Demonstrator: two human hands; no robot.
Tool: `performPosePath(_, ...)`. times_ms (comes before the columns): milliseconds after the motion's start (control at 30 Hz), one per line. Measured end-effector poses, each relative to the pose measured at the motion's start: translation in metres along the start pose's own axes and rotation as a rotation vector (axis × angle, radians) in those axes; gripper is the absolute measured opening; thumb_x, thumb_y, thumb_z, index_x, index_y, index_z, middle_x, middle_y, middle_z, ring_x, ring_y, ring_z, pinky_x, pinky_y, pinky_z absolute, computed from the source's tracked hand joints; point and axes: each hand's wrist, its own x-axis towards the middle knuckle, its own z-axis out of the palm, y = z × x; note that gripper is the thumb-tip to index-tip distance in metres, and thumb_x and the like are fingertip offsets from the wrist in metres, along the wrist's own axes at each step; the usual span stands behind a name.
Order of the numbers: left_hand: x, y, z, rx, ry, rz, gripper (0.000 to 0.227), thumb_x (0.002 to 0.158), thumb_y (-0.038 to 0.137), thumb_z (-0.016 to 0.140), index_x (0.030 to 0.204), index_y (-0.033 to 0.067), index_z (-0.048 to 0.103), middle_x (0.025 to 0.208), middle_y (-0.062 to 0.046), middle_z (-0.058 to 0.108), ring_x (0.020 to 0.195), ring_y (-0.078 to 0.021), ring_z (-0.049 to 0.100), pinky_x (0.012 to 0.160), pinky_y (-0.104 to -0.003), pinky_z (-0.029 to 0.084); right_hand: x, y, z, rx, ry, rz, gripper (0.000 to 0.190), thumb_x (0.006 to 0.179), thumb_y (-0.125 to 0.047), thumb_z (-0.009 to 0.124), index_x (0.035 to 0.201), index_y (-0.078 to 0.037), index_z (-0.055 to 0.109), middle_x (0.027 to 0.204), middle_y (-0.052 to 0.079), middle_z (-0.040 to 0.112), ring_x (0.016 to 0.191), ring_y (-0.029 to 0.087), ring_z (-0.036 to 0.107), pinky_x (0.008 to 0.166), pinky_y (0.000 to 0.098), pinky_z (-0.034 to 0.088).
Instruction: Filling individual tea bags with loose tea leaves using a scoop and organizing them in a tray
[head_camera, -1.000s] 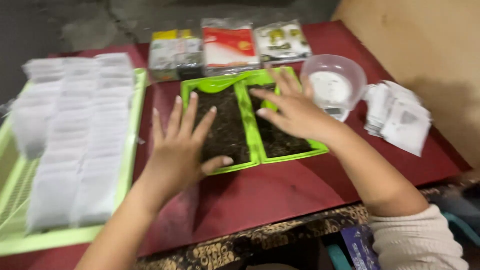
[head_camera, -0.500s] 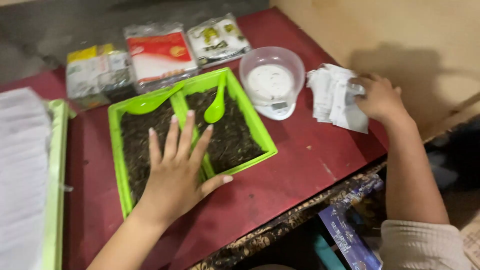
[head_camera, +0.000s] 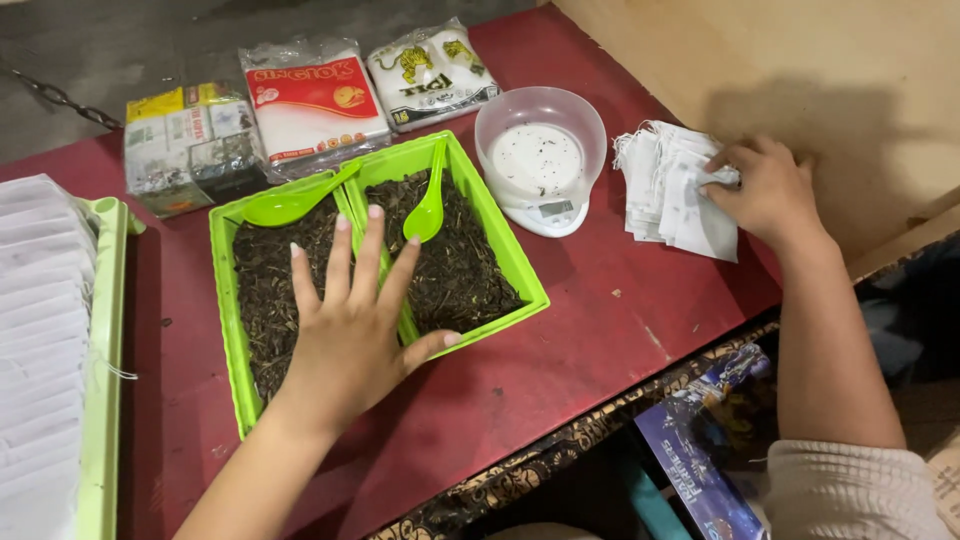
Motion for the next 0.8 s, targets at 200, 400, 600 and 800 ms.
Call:
performPosePath(200, 0.001, -0.021, 0.009, -0.196, -0.035, -0.075, 0.101, 0.084, 0.085, 0.045, 0.158, 0.0169, 0.041, 0.169, -0.023, 0.020, 0.151, -0.0474, 0.026, 0.110, -0.075, 0.024, 0.002, 0.001, 0.005, -0.050, 0.059, -0.054, 0.035, 0.086, -0.038, 0.075, 0.118, -0.024, 0.073, 0.131, 0.011, 0.052, 0.124, 0.037, 0.048, 0.099, 0.0606, 0.031)
performPosePath(400, -0.009, -0.037, 0.017, -0.304, -0.064, -0.156, 0.098, 0.082, 0.081, 0.053, 0.154, 0.0147, 0.044, 0.170, -0.021, 0.016, 0.153, -0.0468, 0.019, 0.109, -0.077, 0.021, 0.007, 0.001, 0.002, -0.027, -0.022, -0.012, 0.027, 0.087, -0.041, 0.071, 0.108, -0.025, 0.079, 0.133, 0.008, 0.052, 0.128, 0.036, 0.044, 0.104, 0.0603, 0.024)
performPosePath(600, -0.010, -0.046, 0.016, -0.368, -0.088, -0.188, 0.096, 0.082, 0.079, 0.055, 0.154, 0.0168, 0.043, 0.170, -0.021, 0.012, 0.153, -0.0478, 0.017, 0.109, -0.076, 0.018, 0.000, -0.045, -0.045, -0.130, -0.161, 0.002, 0.024, 0.085, -0.038, 0.063, 0.091, -0.018, 0.075, 0.114, 0.006, 0.064, 0.111, 0.029, 0.058, 0.091, 0.0448, 0.022)
performPosePath(800, 0.006, -0.049, -0.015, -0.603, -0.213, -0.221, 0.082, 0.086, 0.070, 0.059, 0.150, 0.0212, 0.042, 0.169, -0.021, 0.008, 0.151, -0.0495, 0.009, 0.111, -0.073, 0.000, -0.008, -0.126, -0.110, -0.224, -0.203, -0.220, 0.013, 0.092, -0.035, 0.066, 0.093, -0.024, 0.073, 0.091, -0.005, 0.076, 0.091, 0.021, 0.067, 0.103, 0.0385, 0.020)
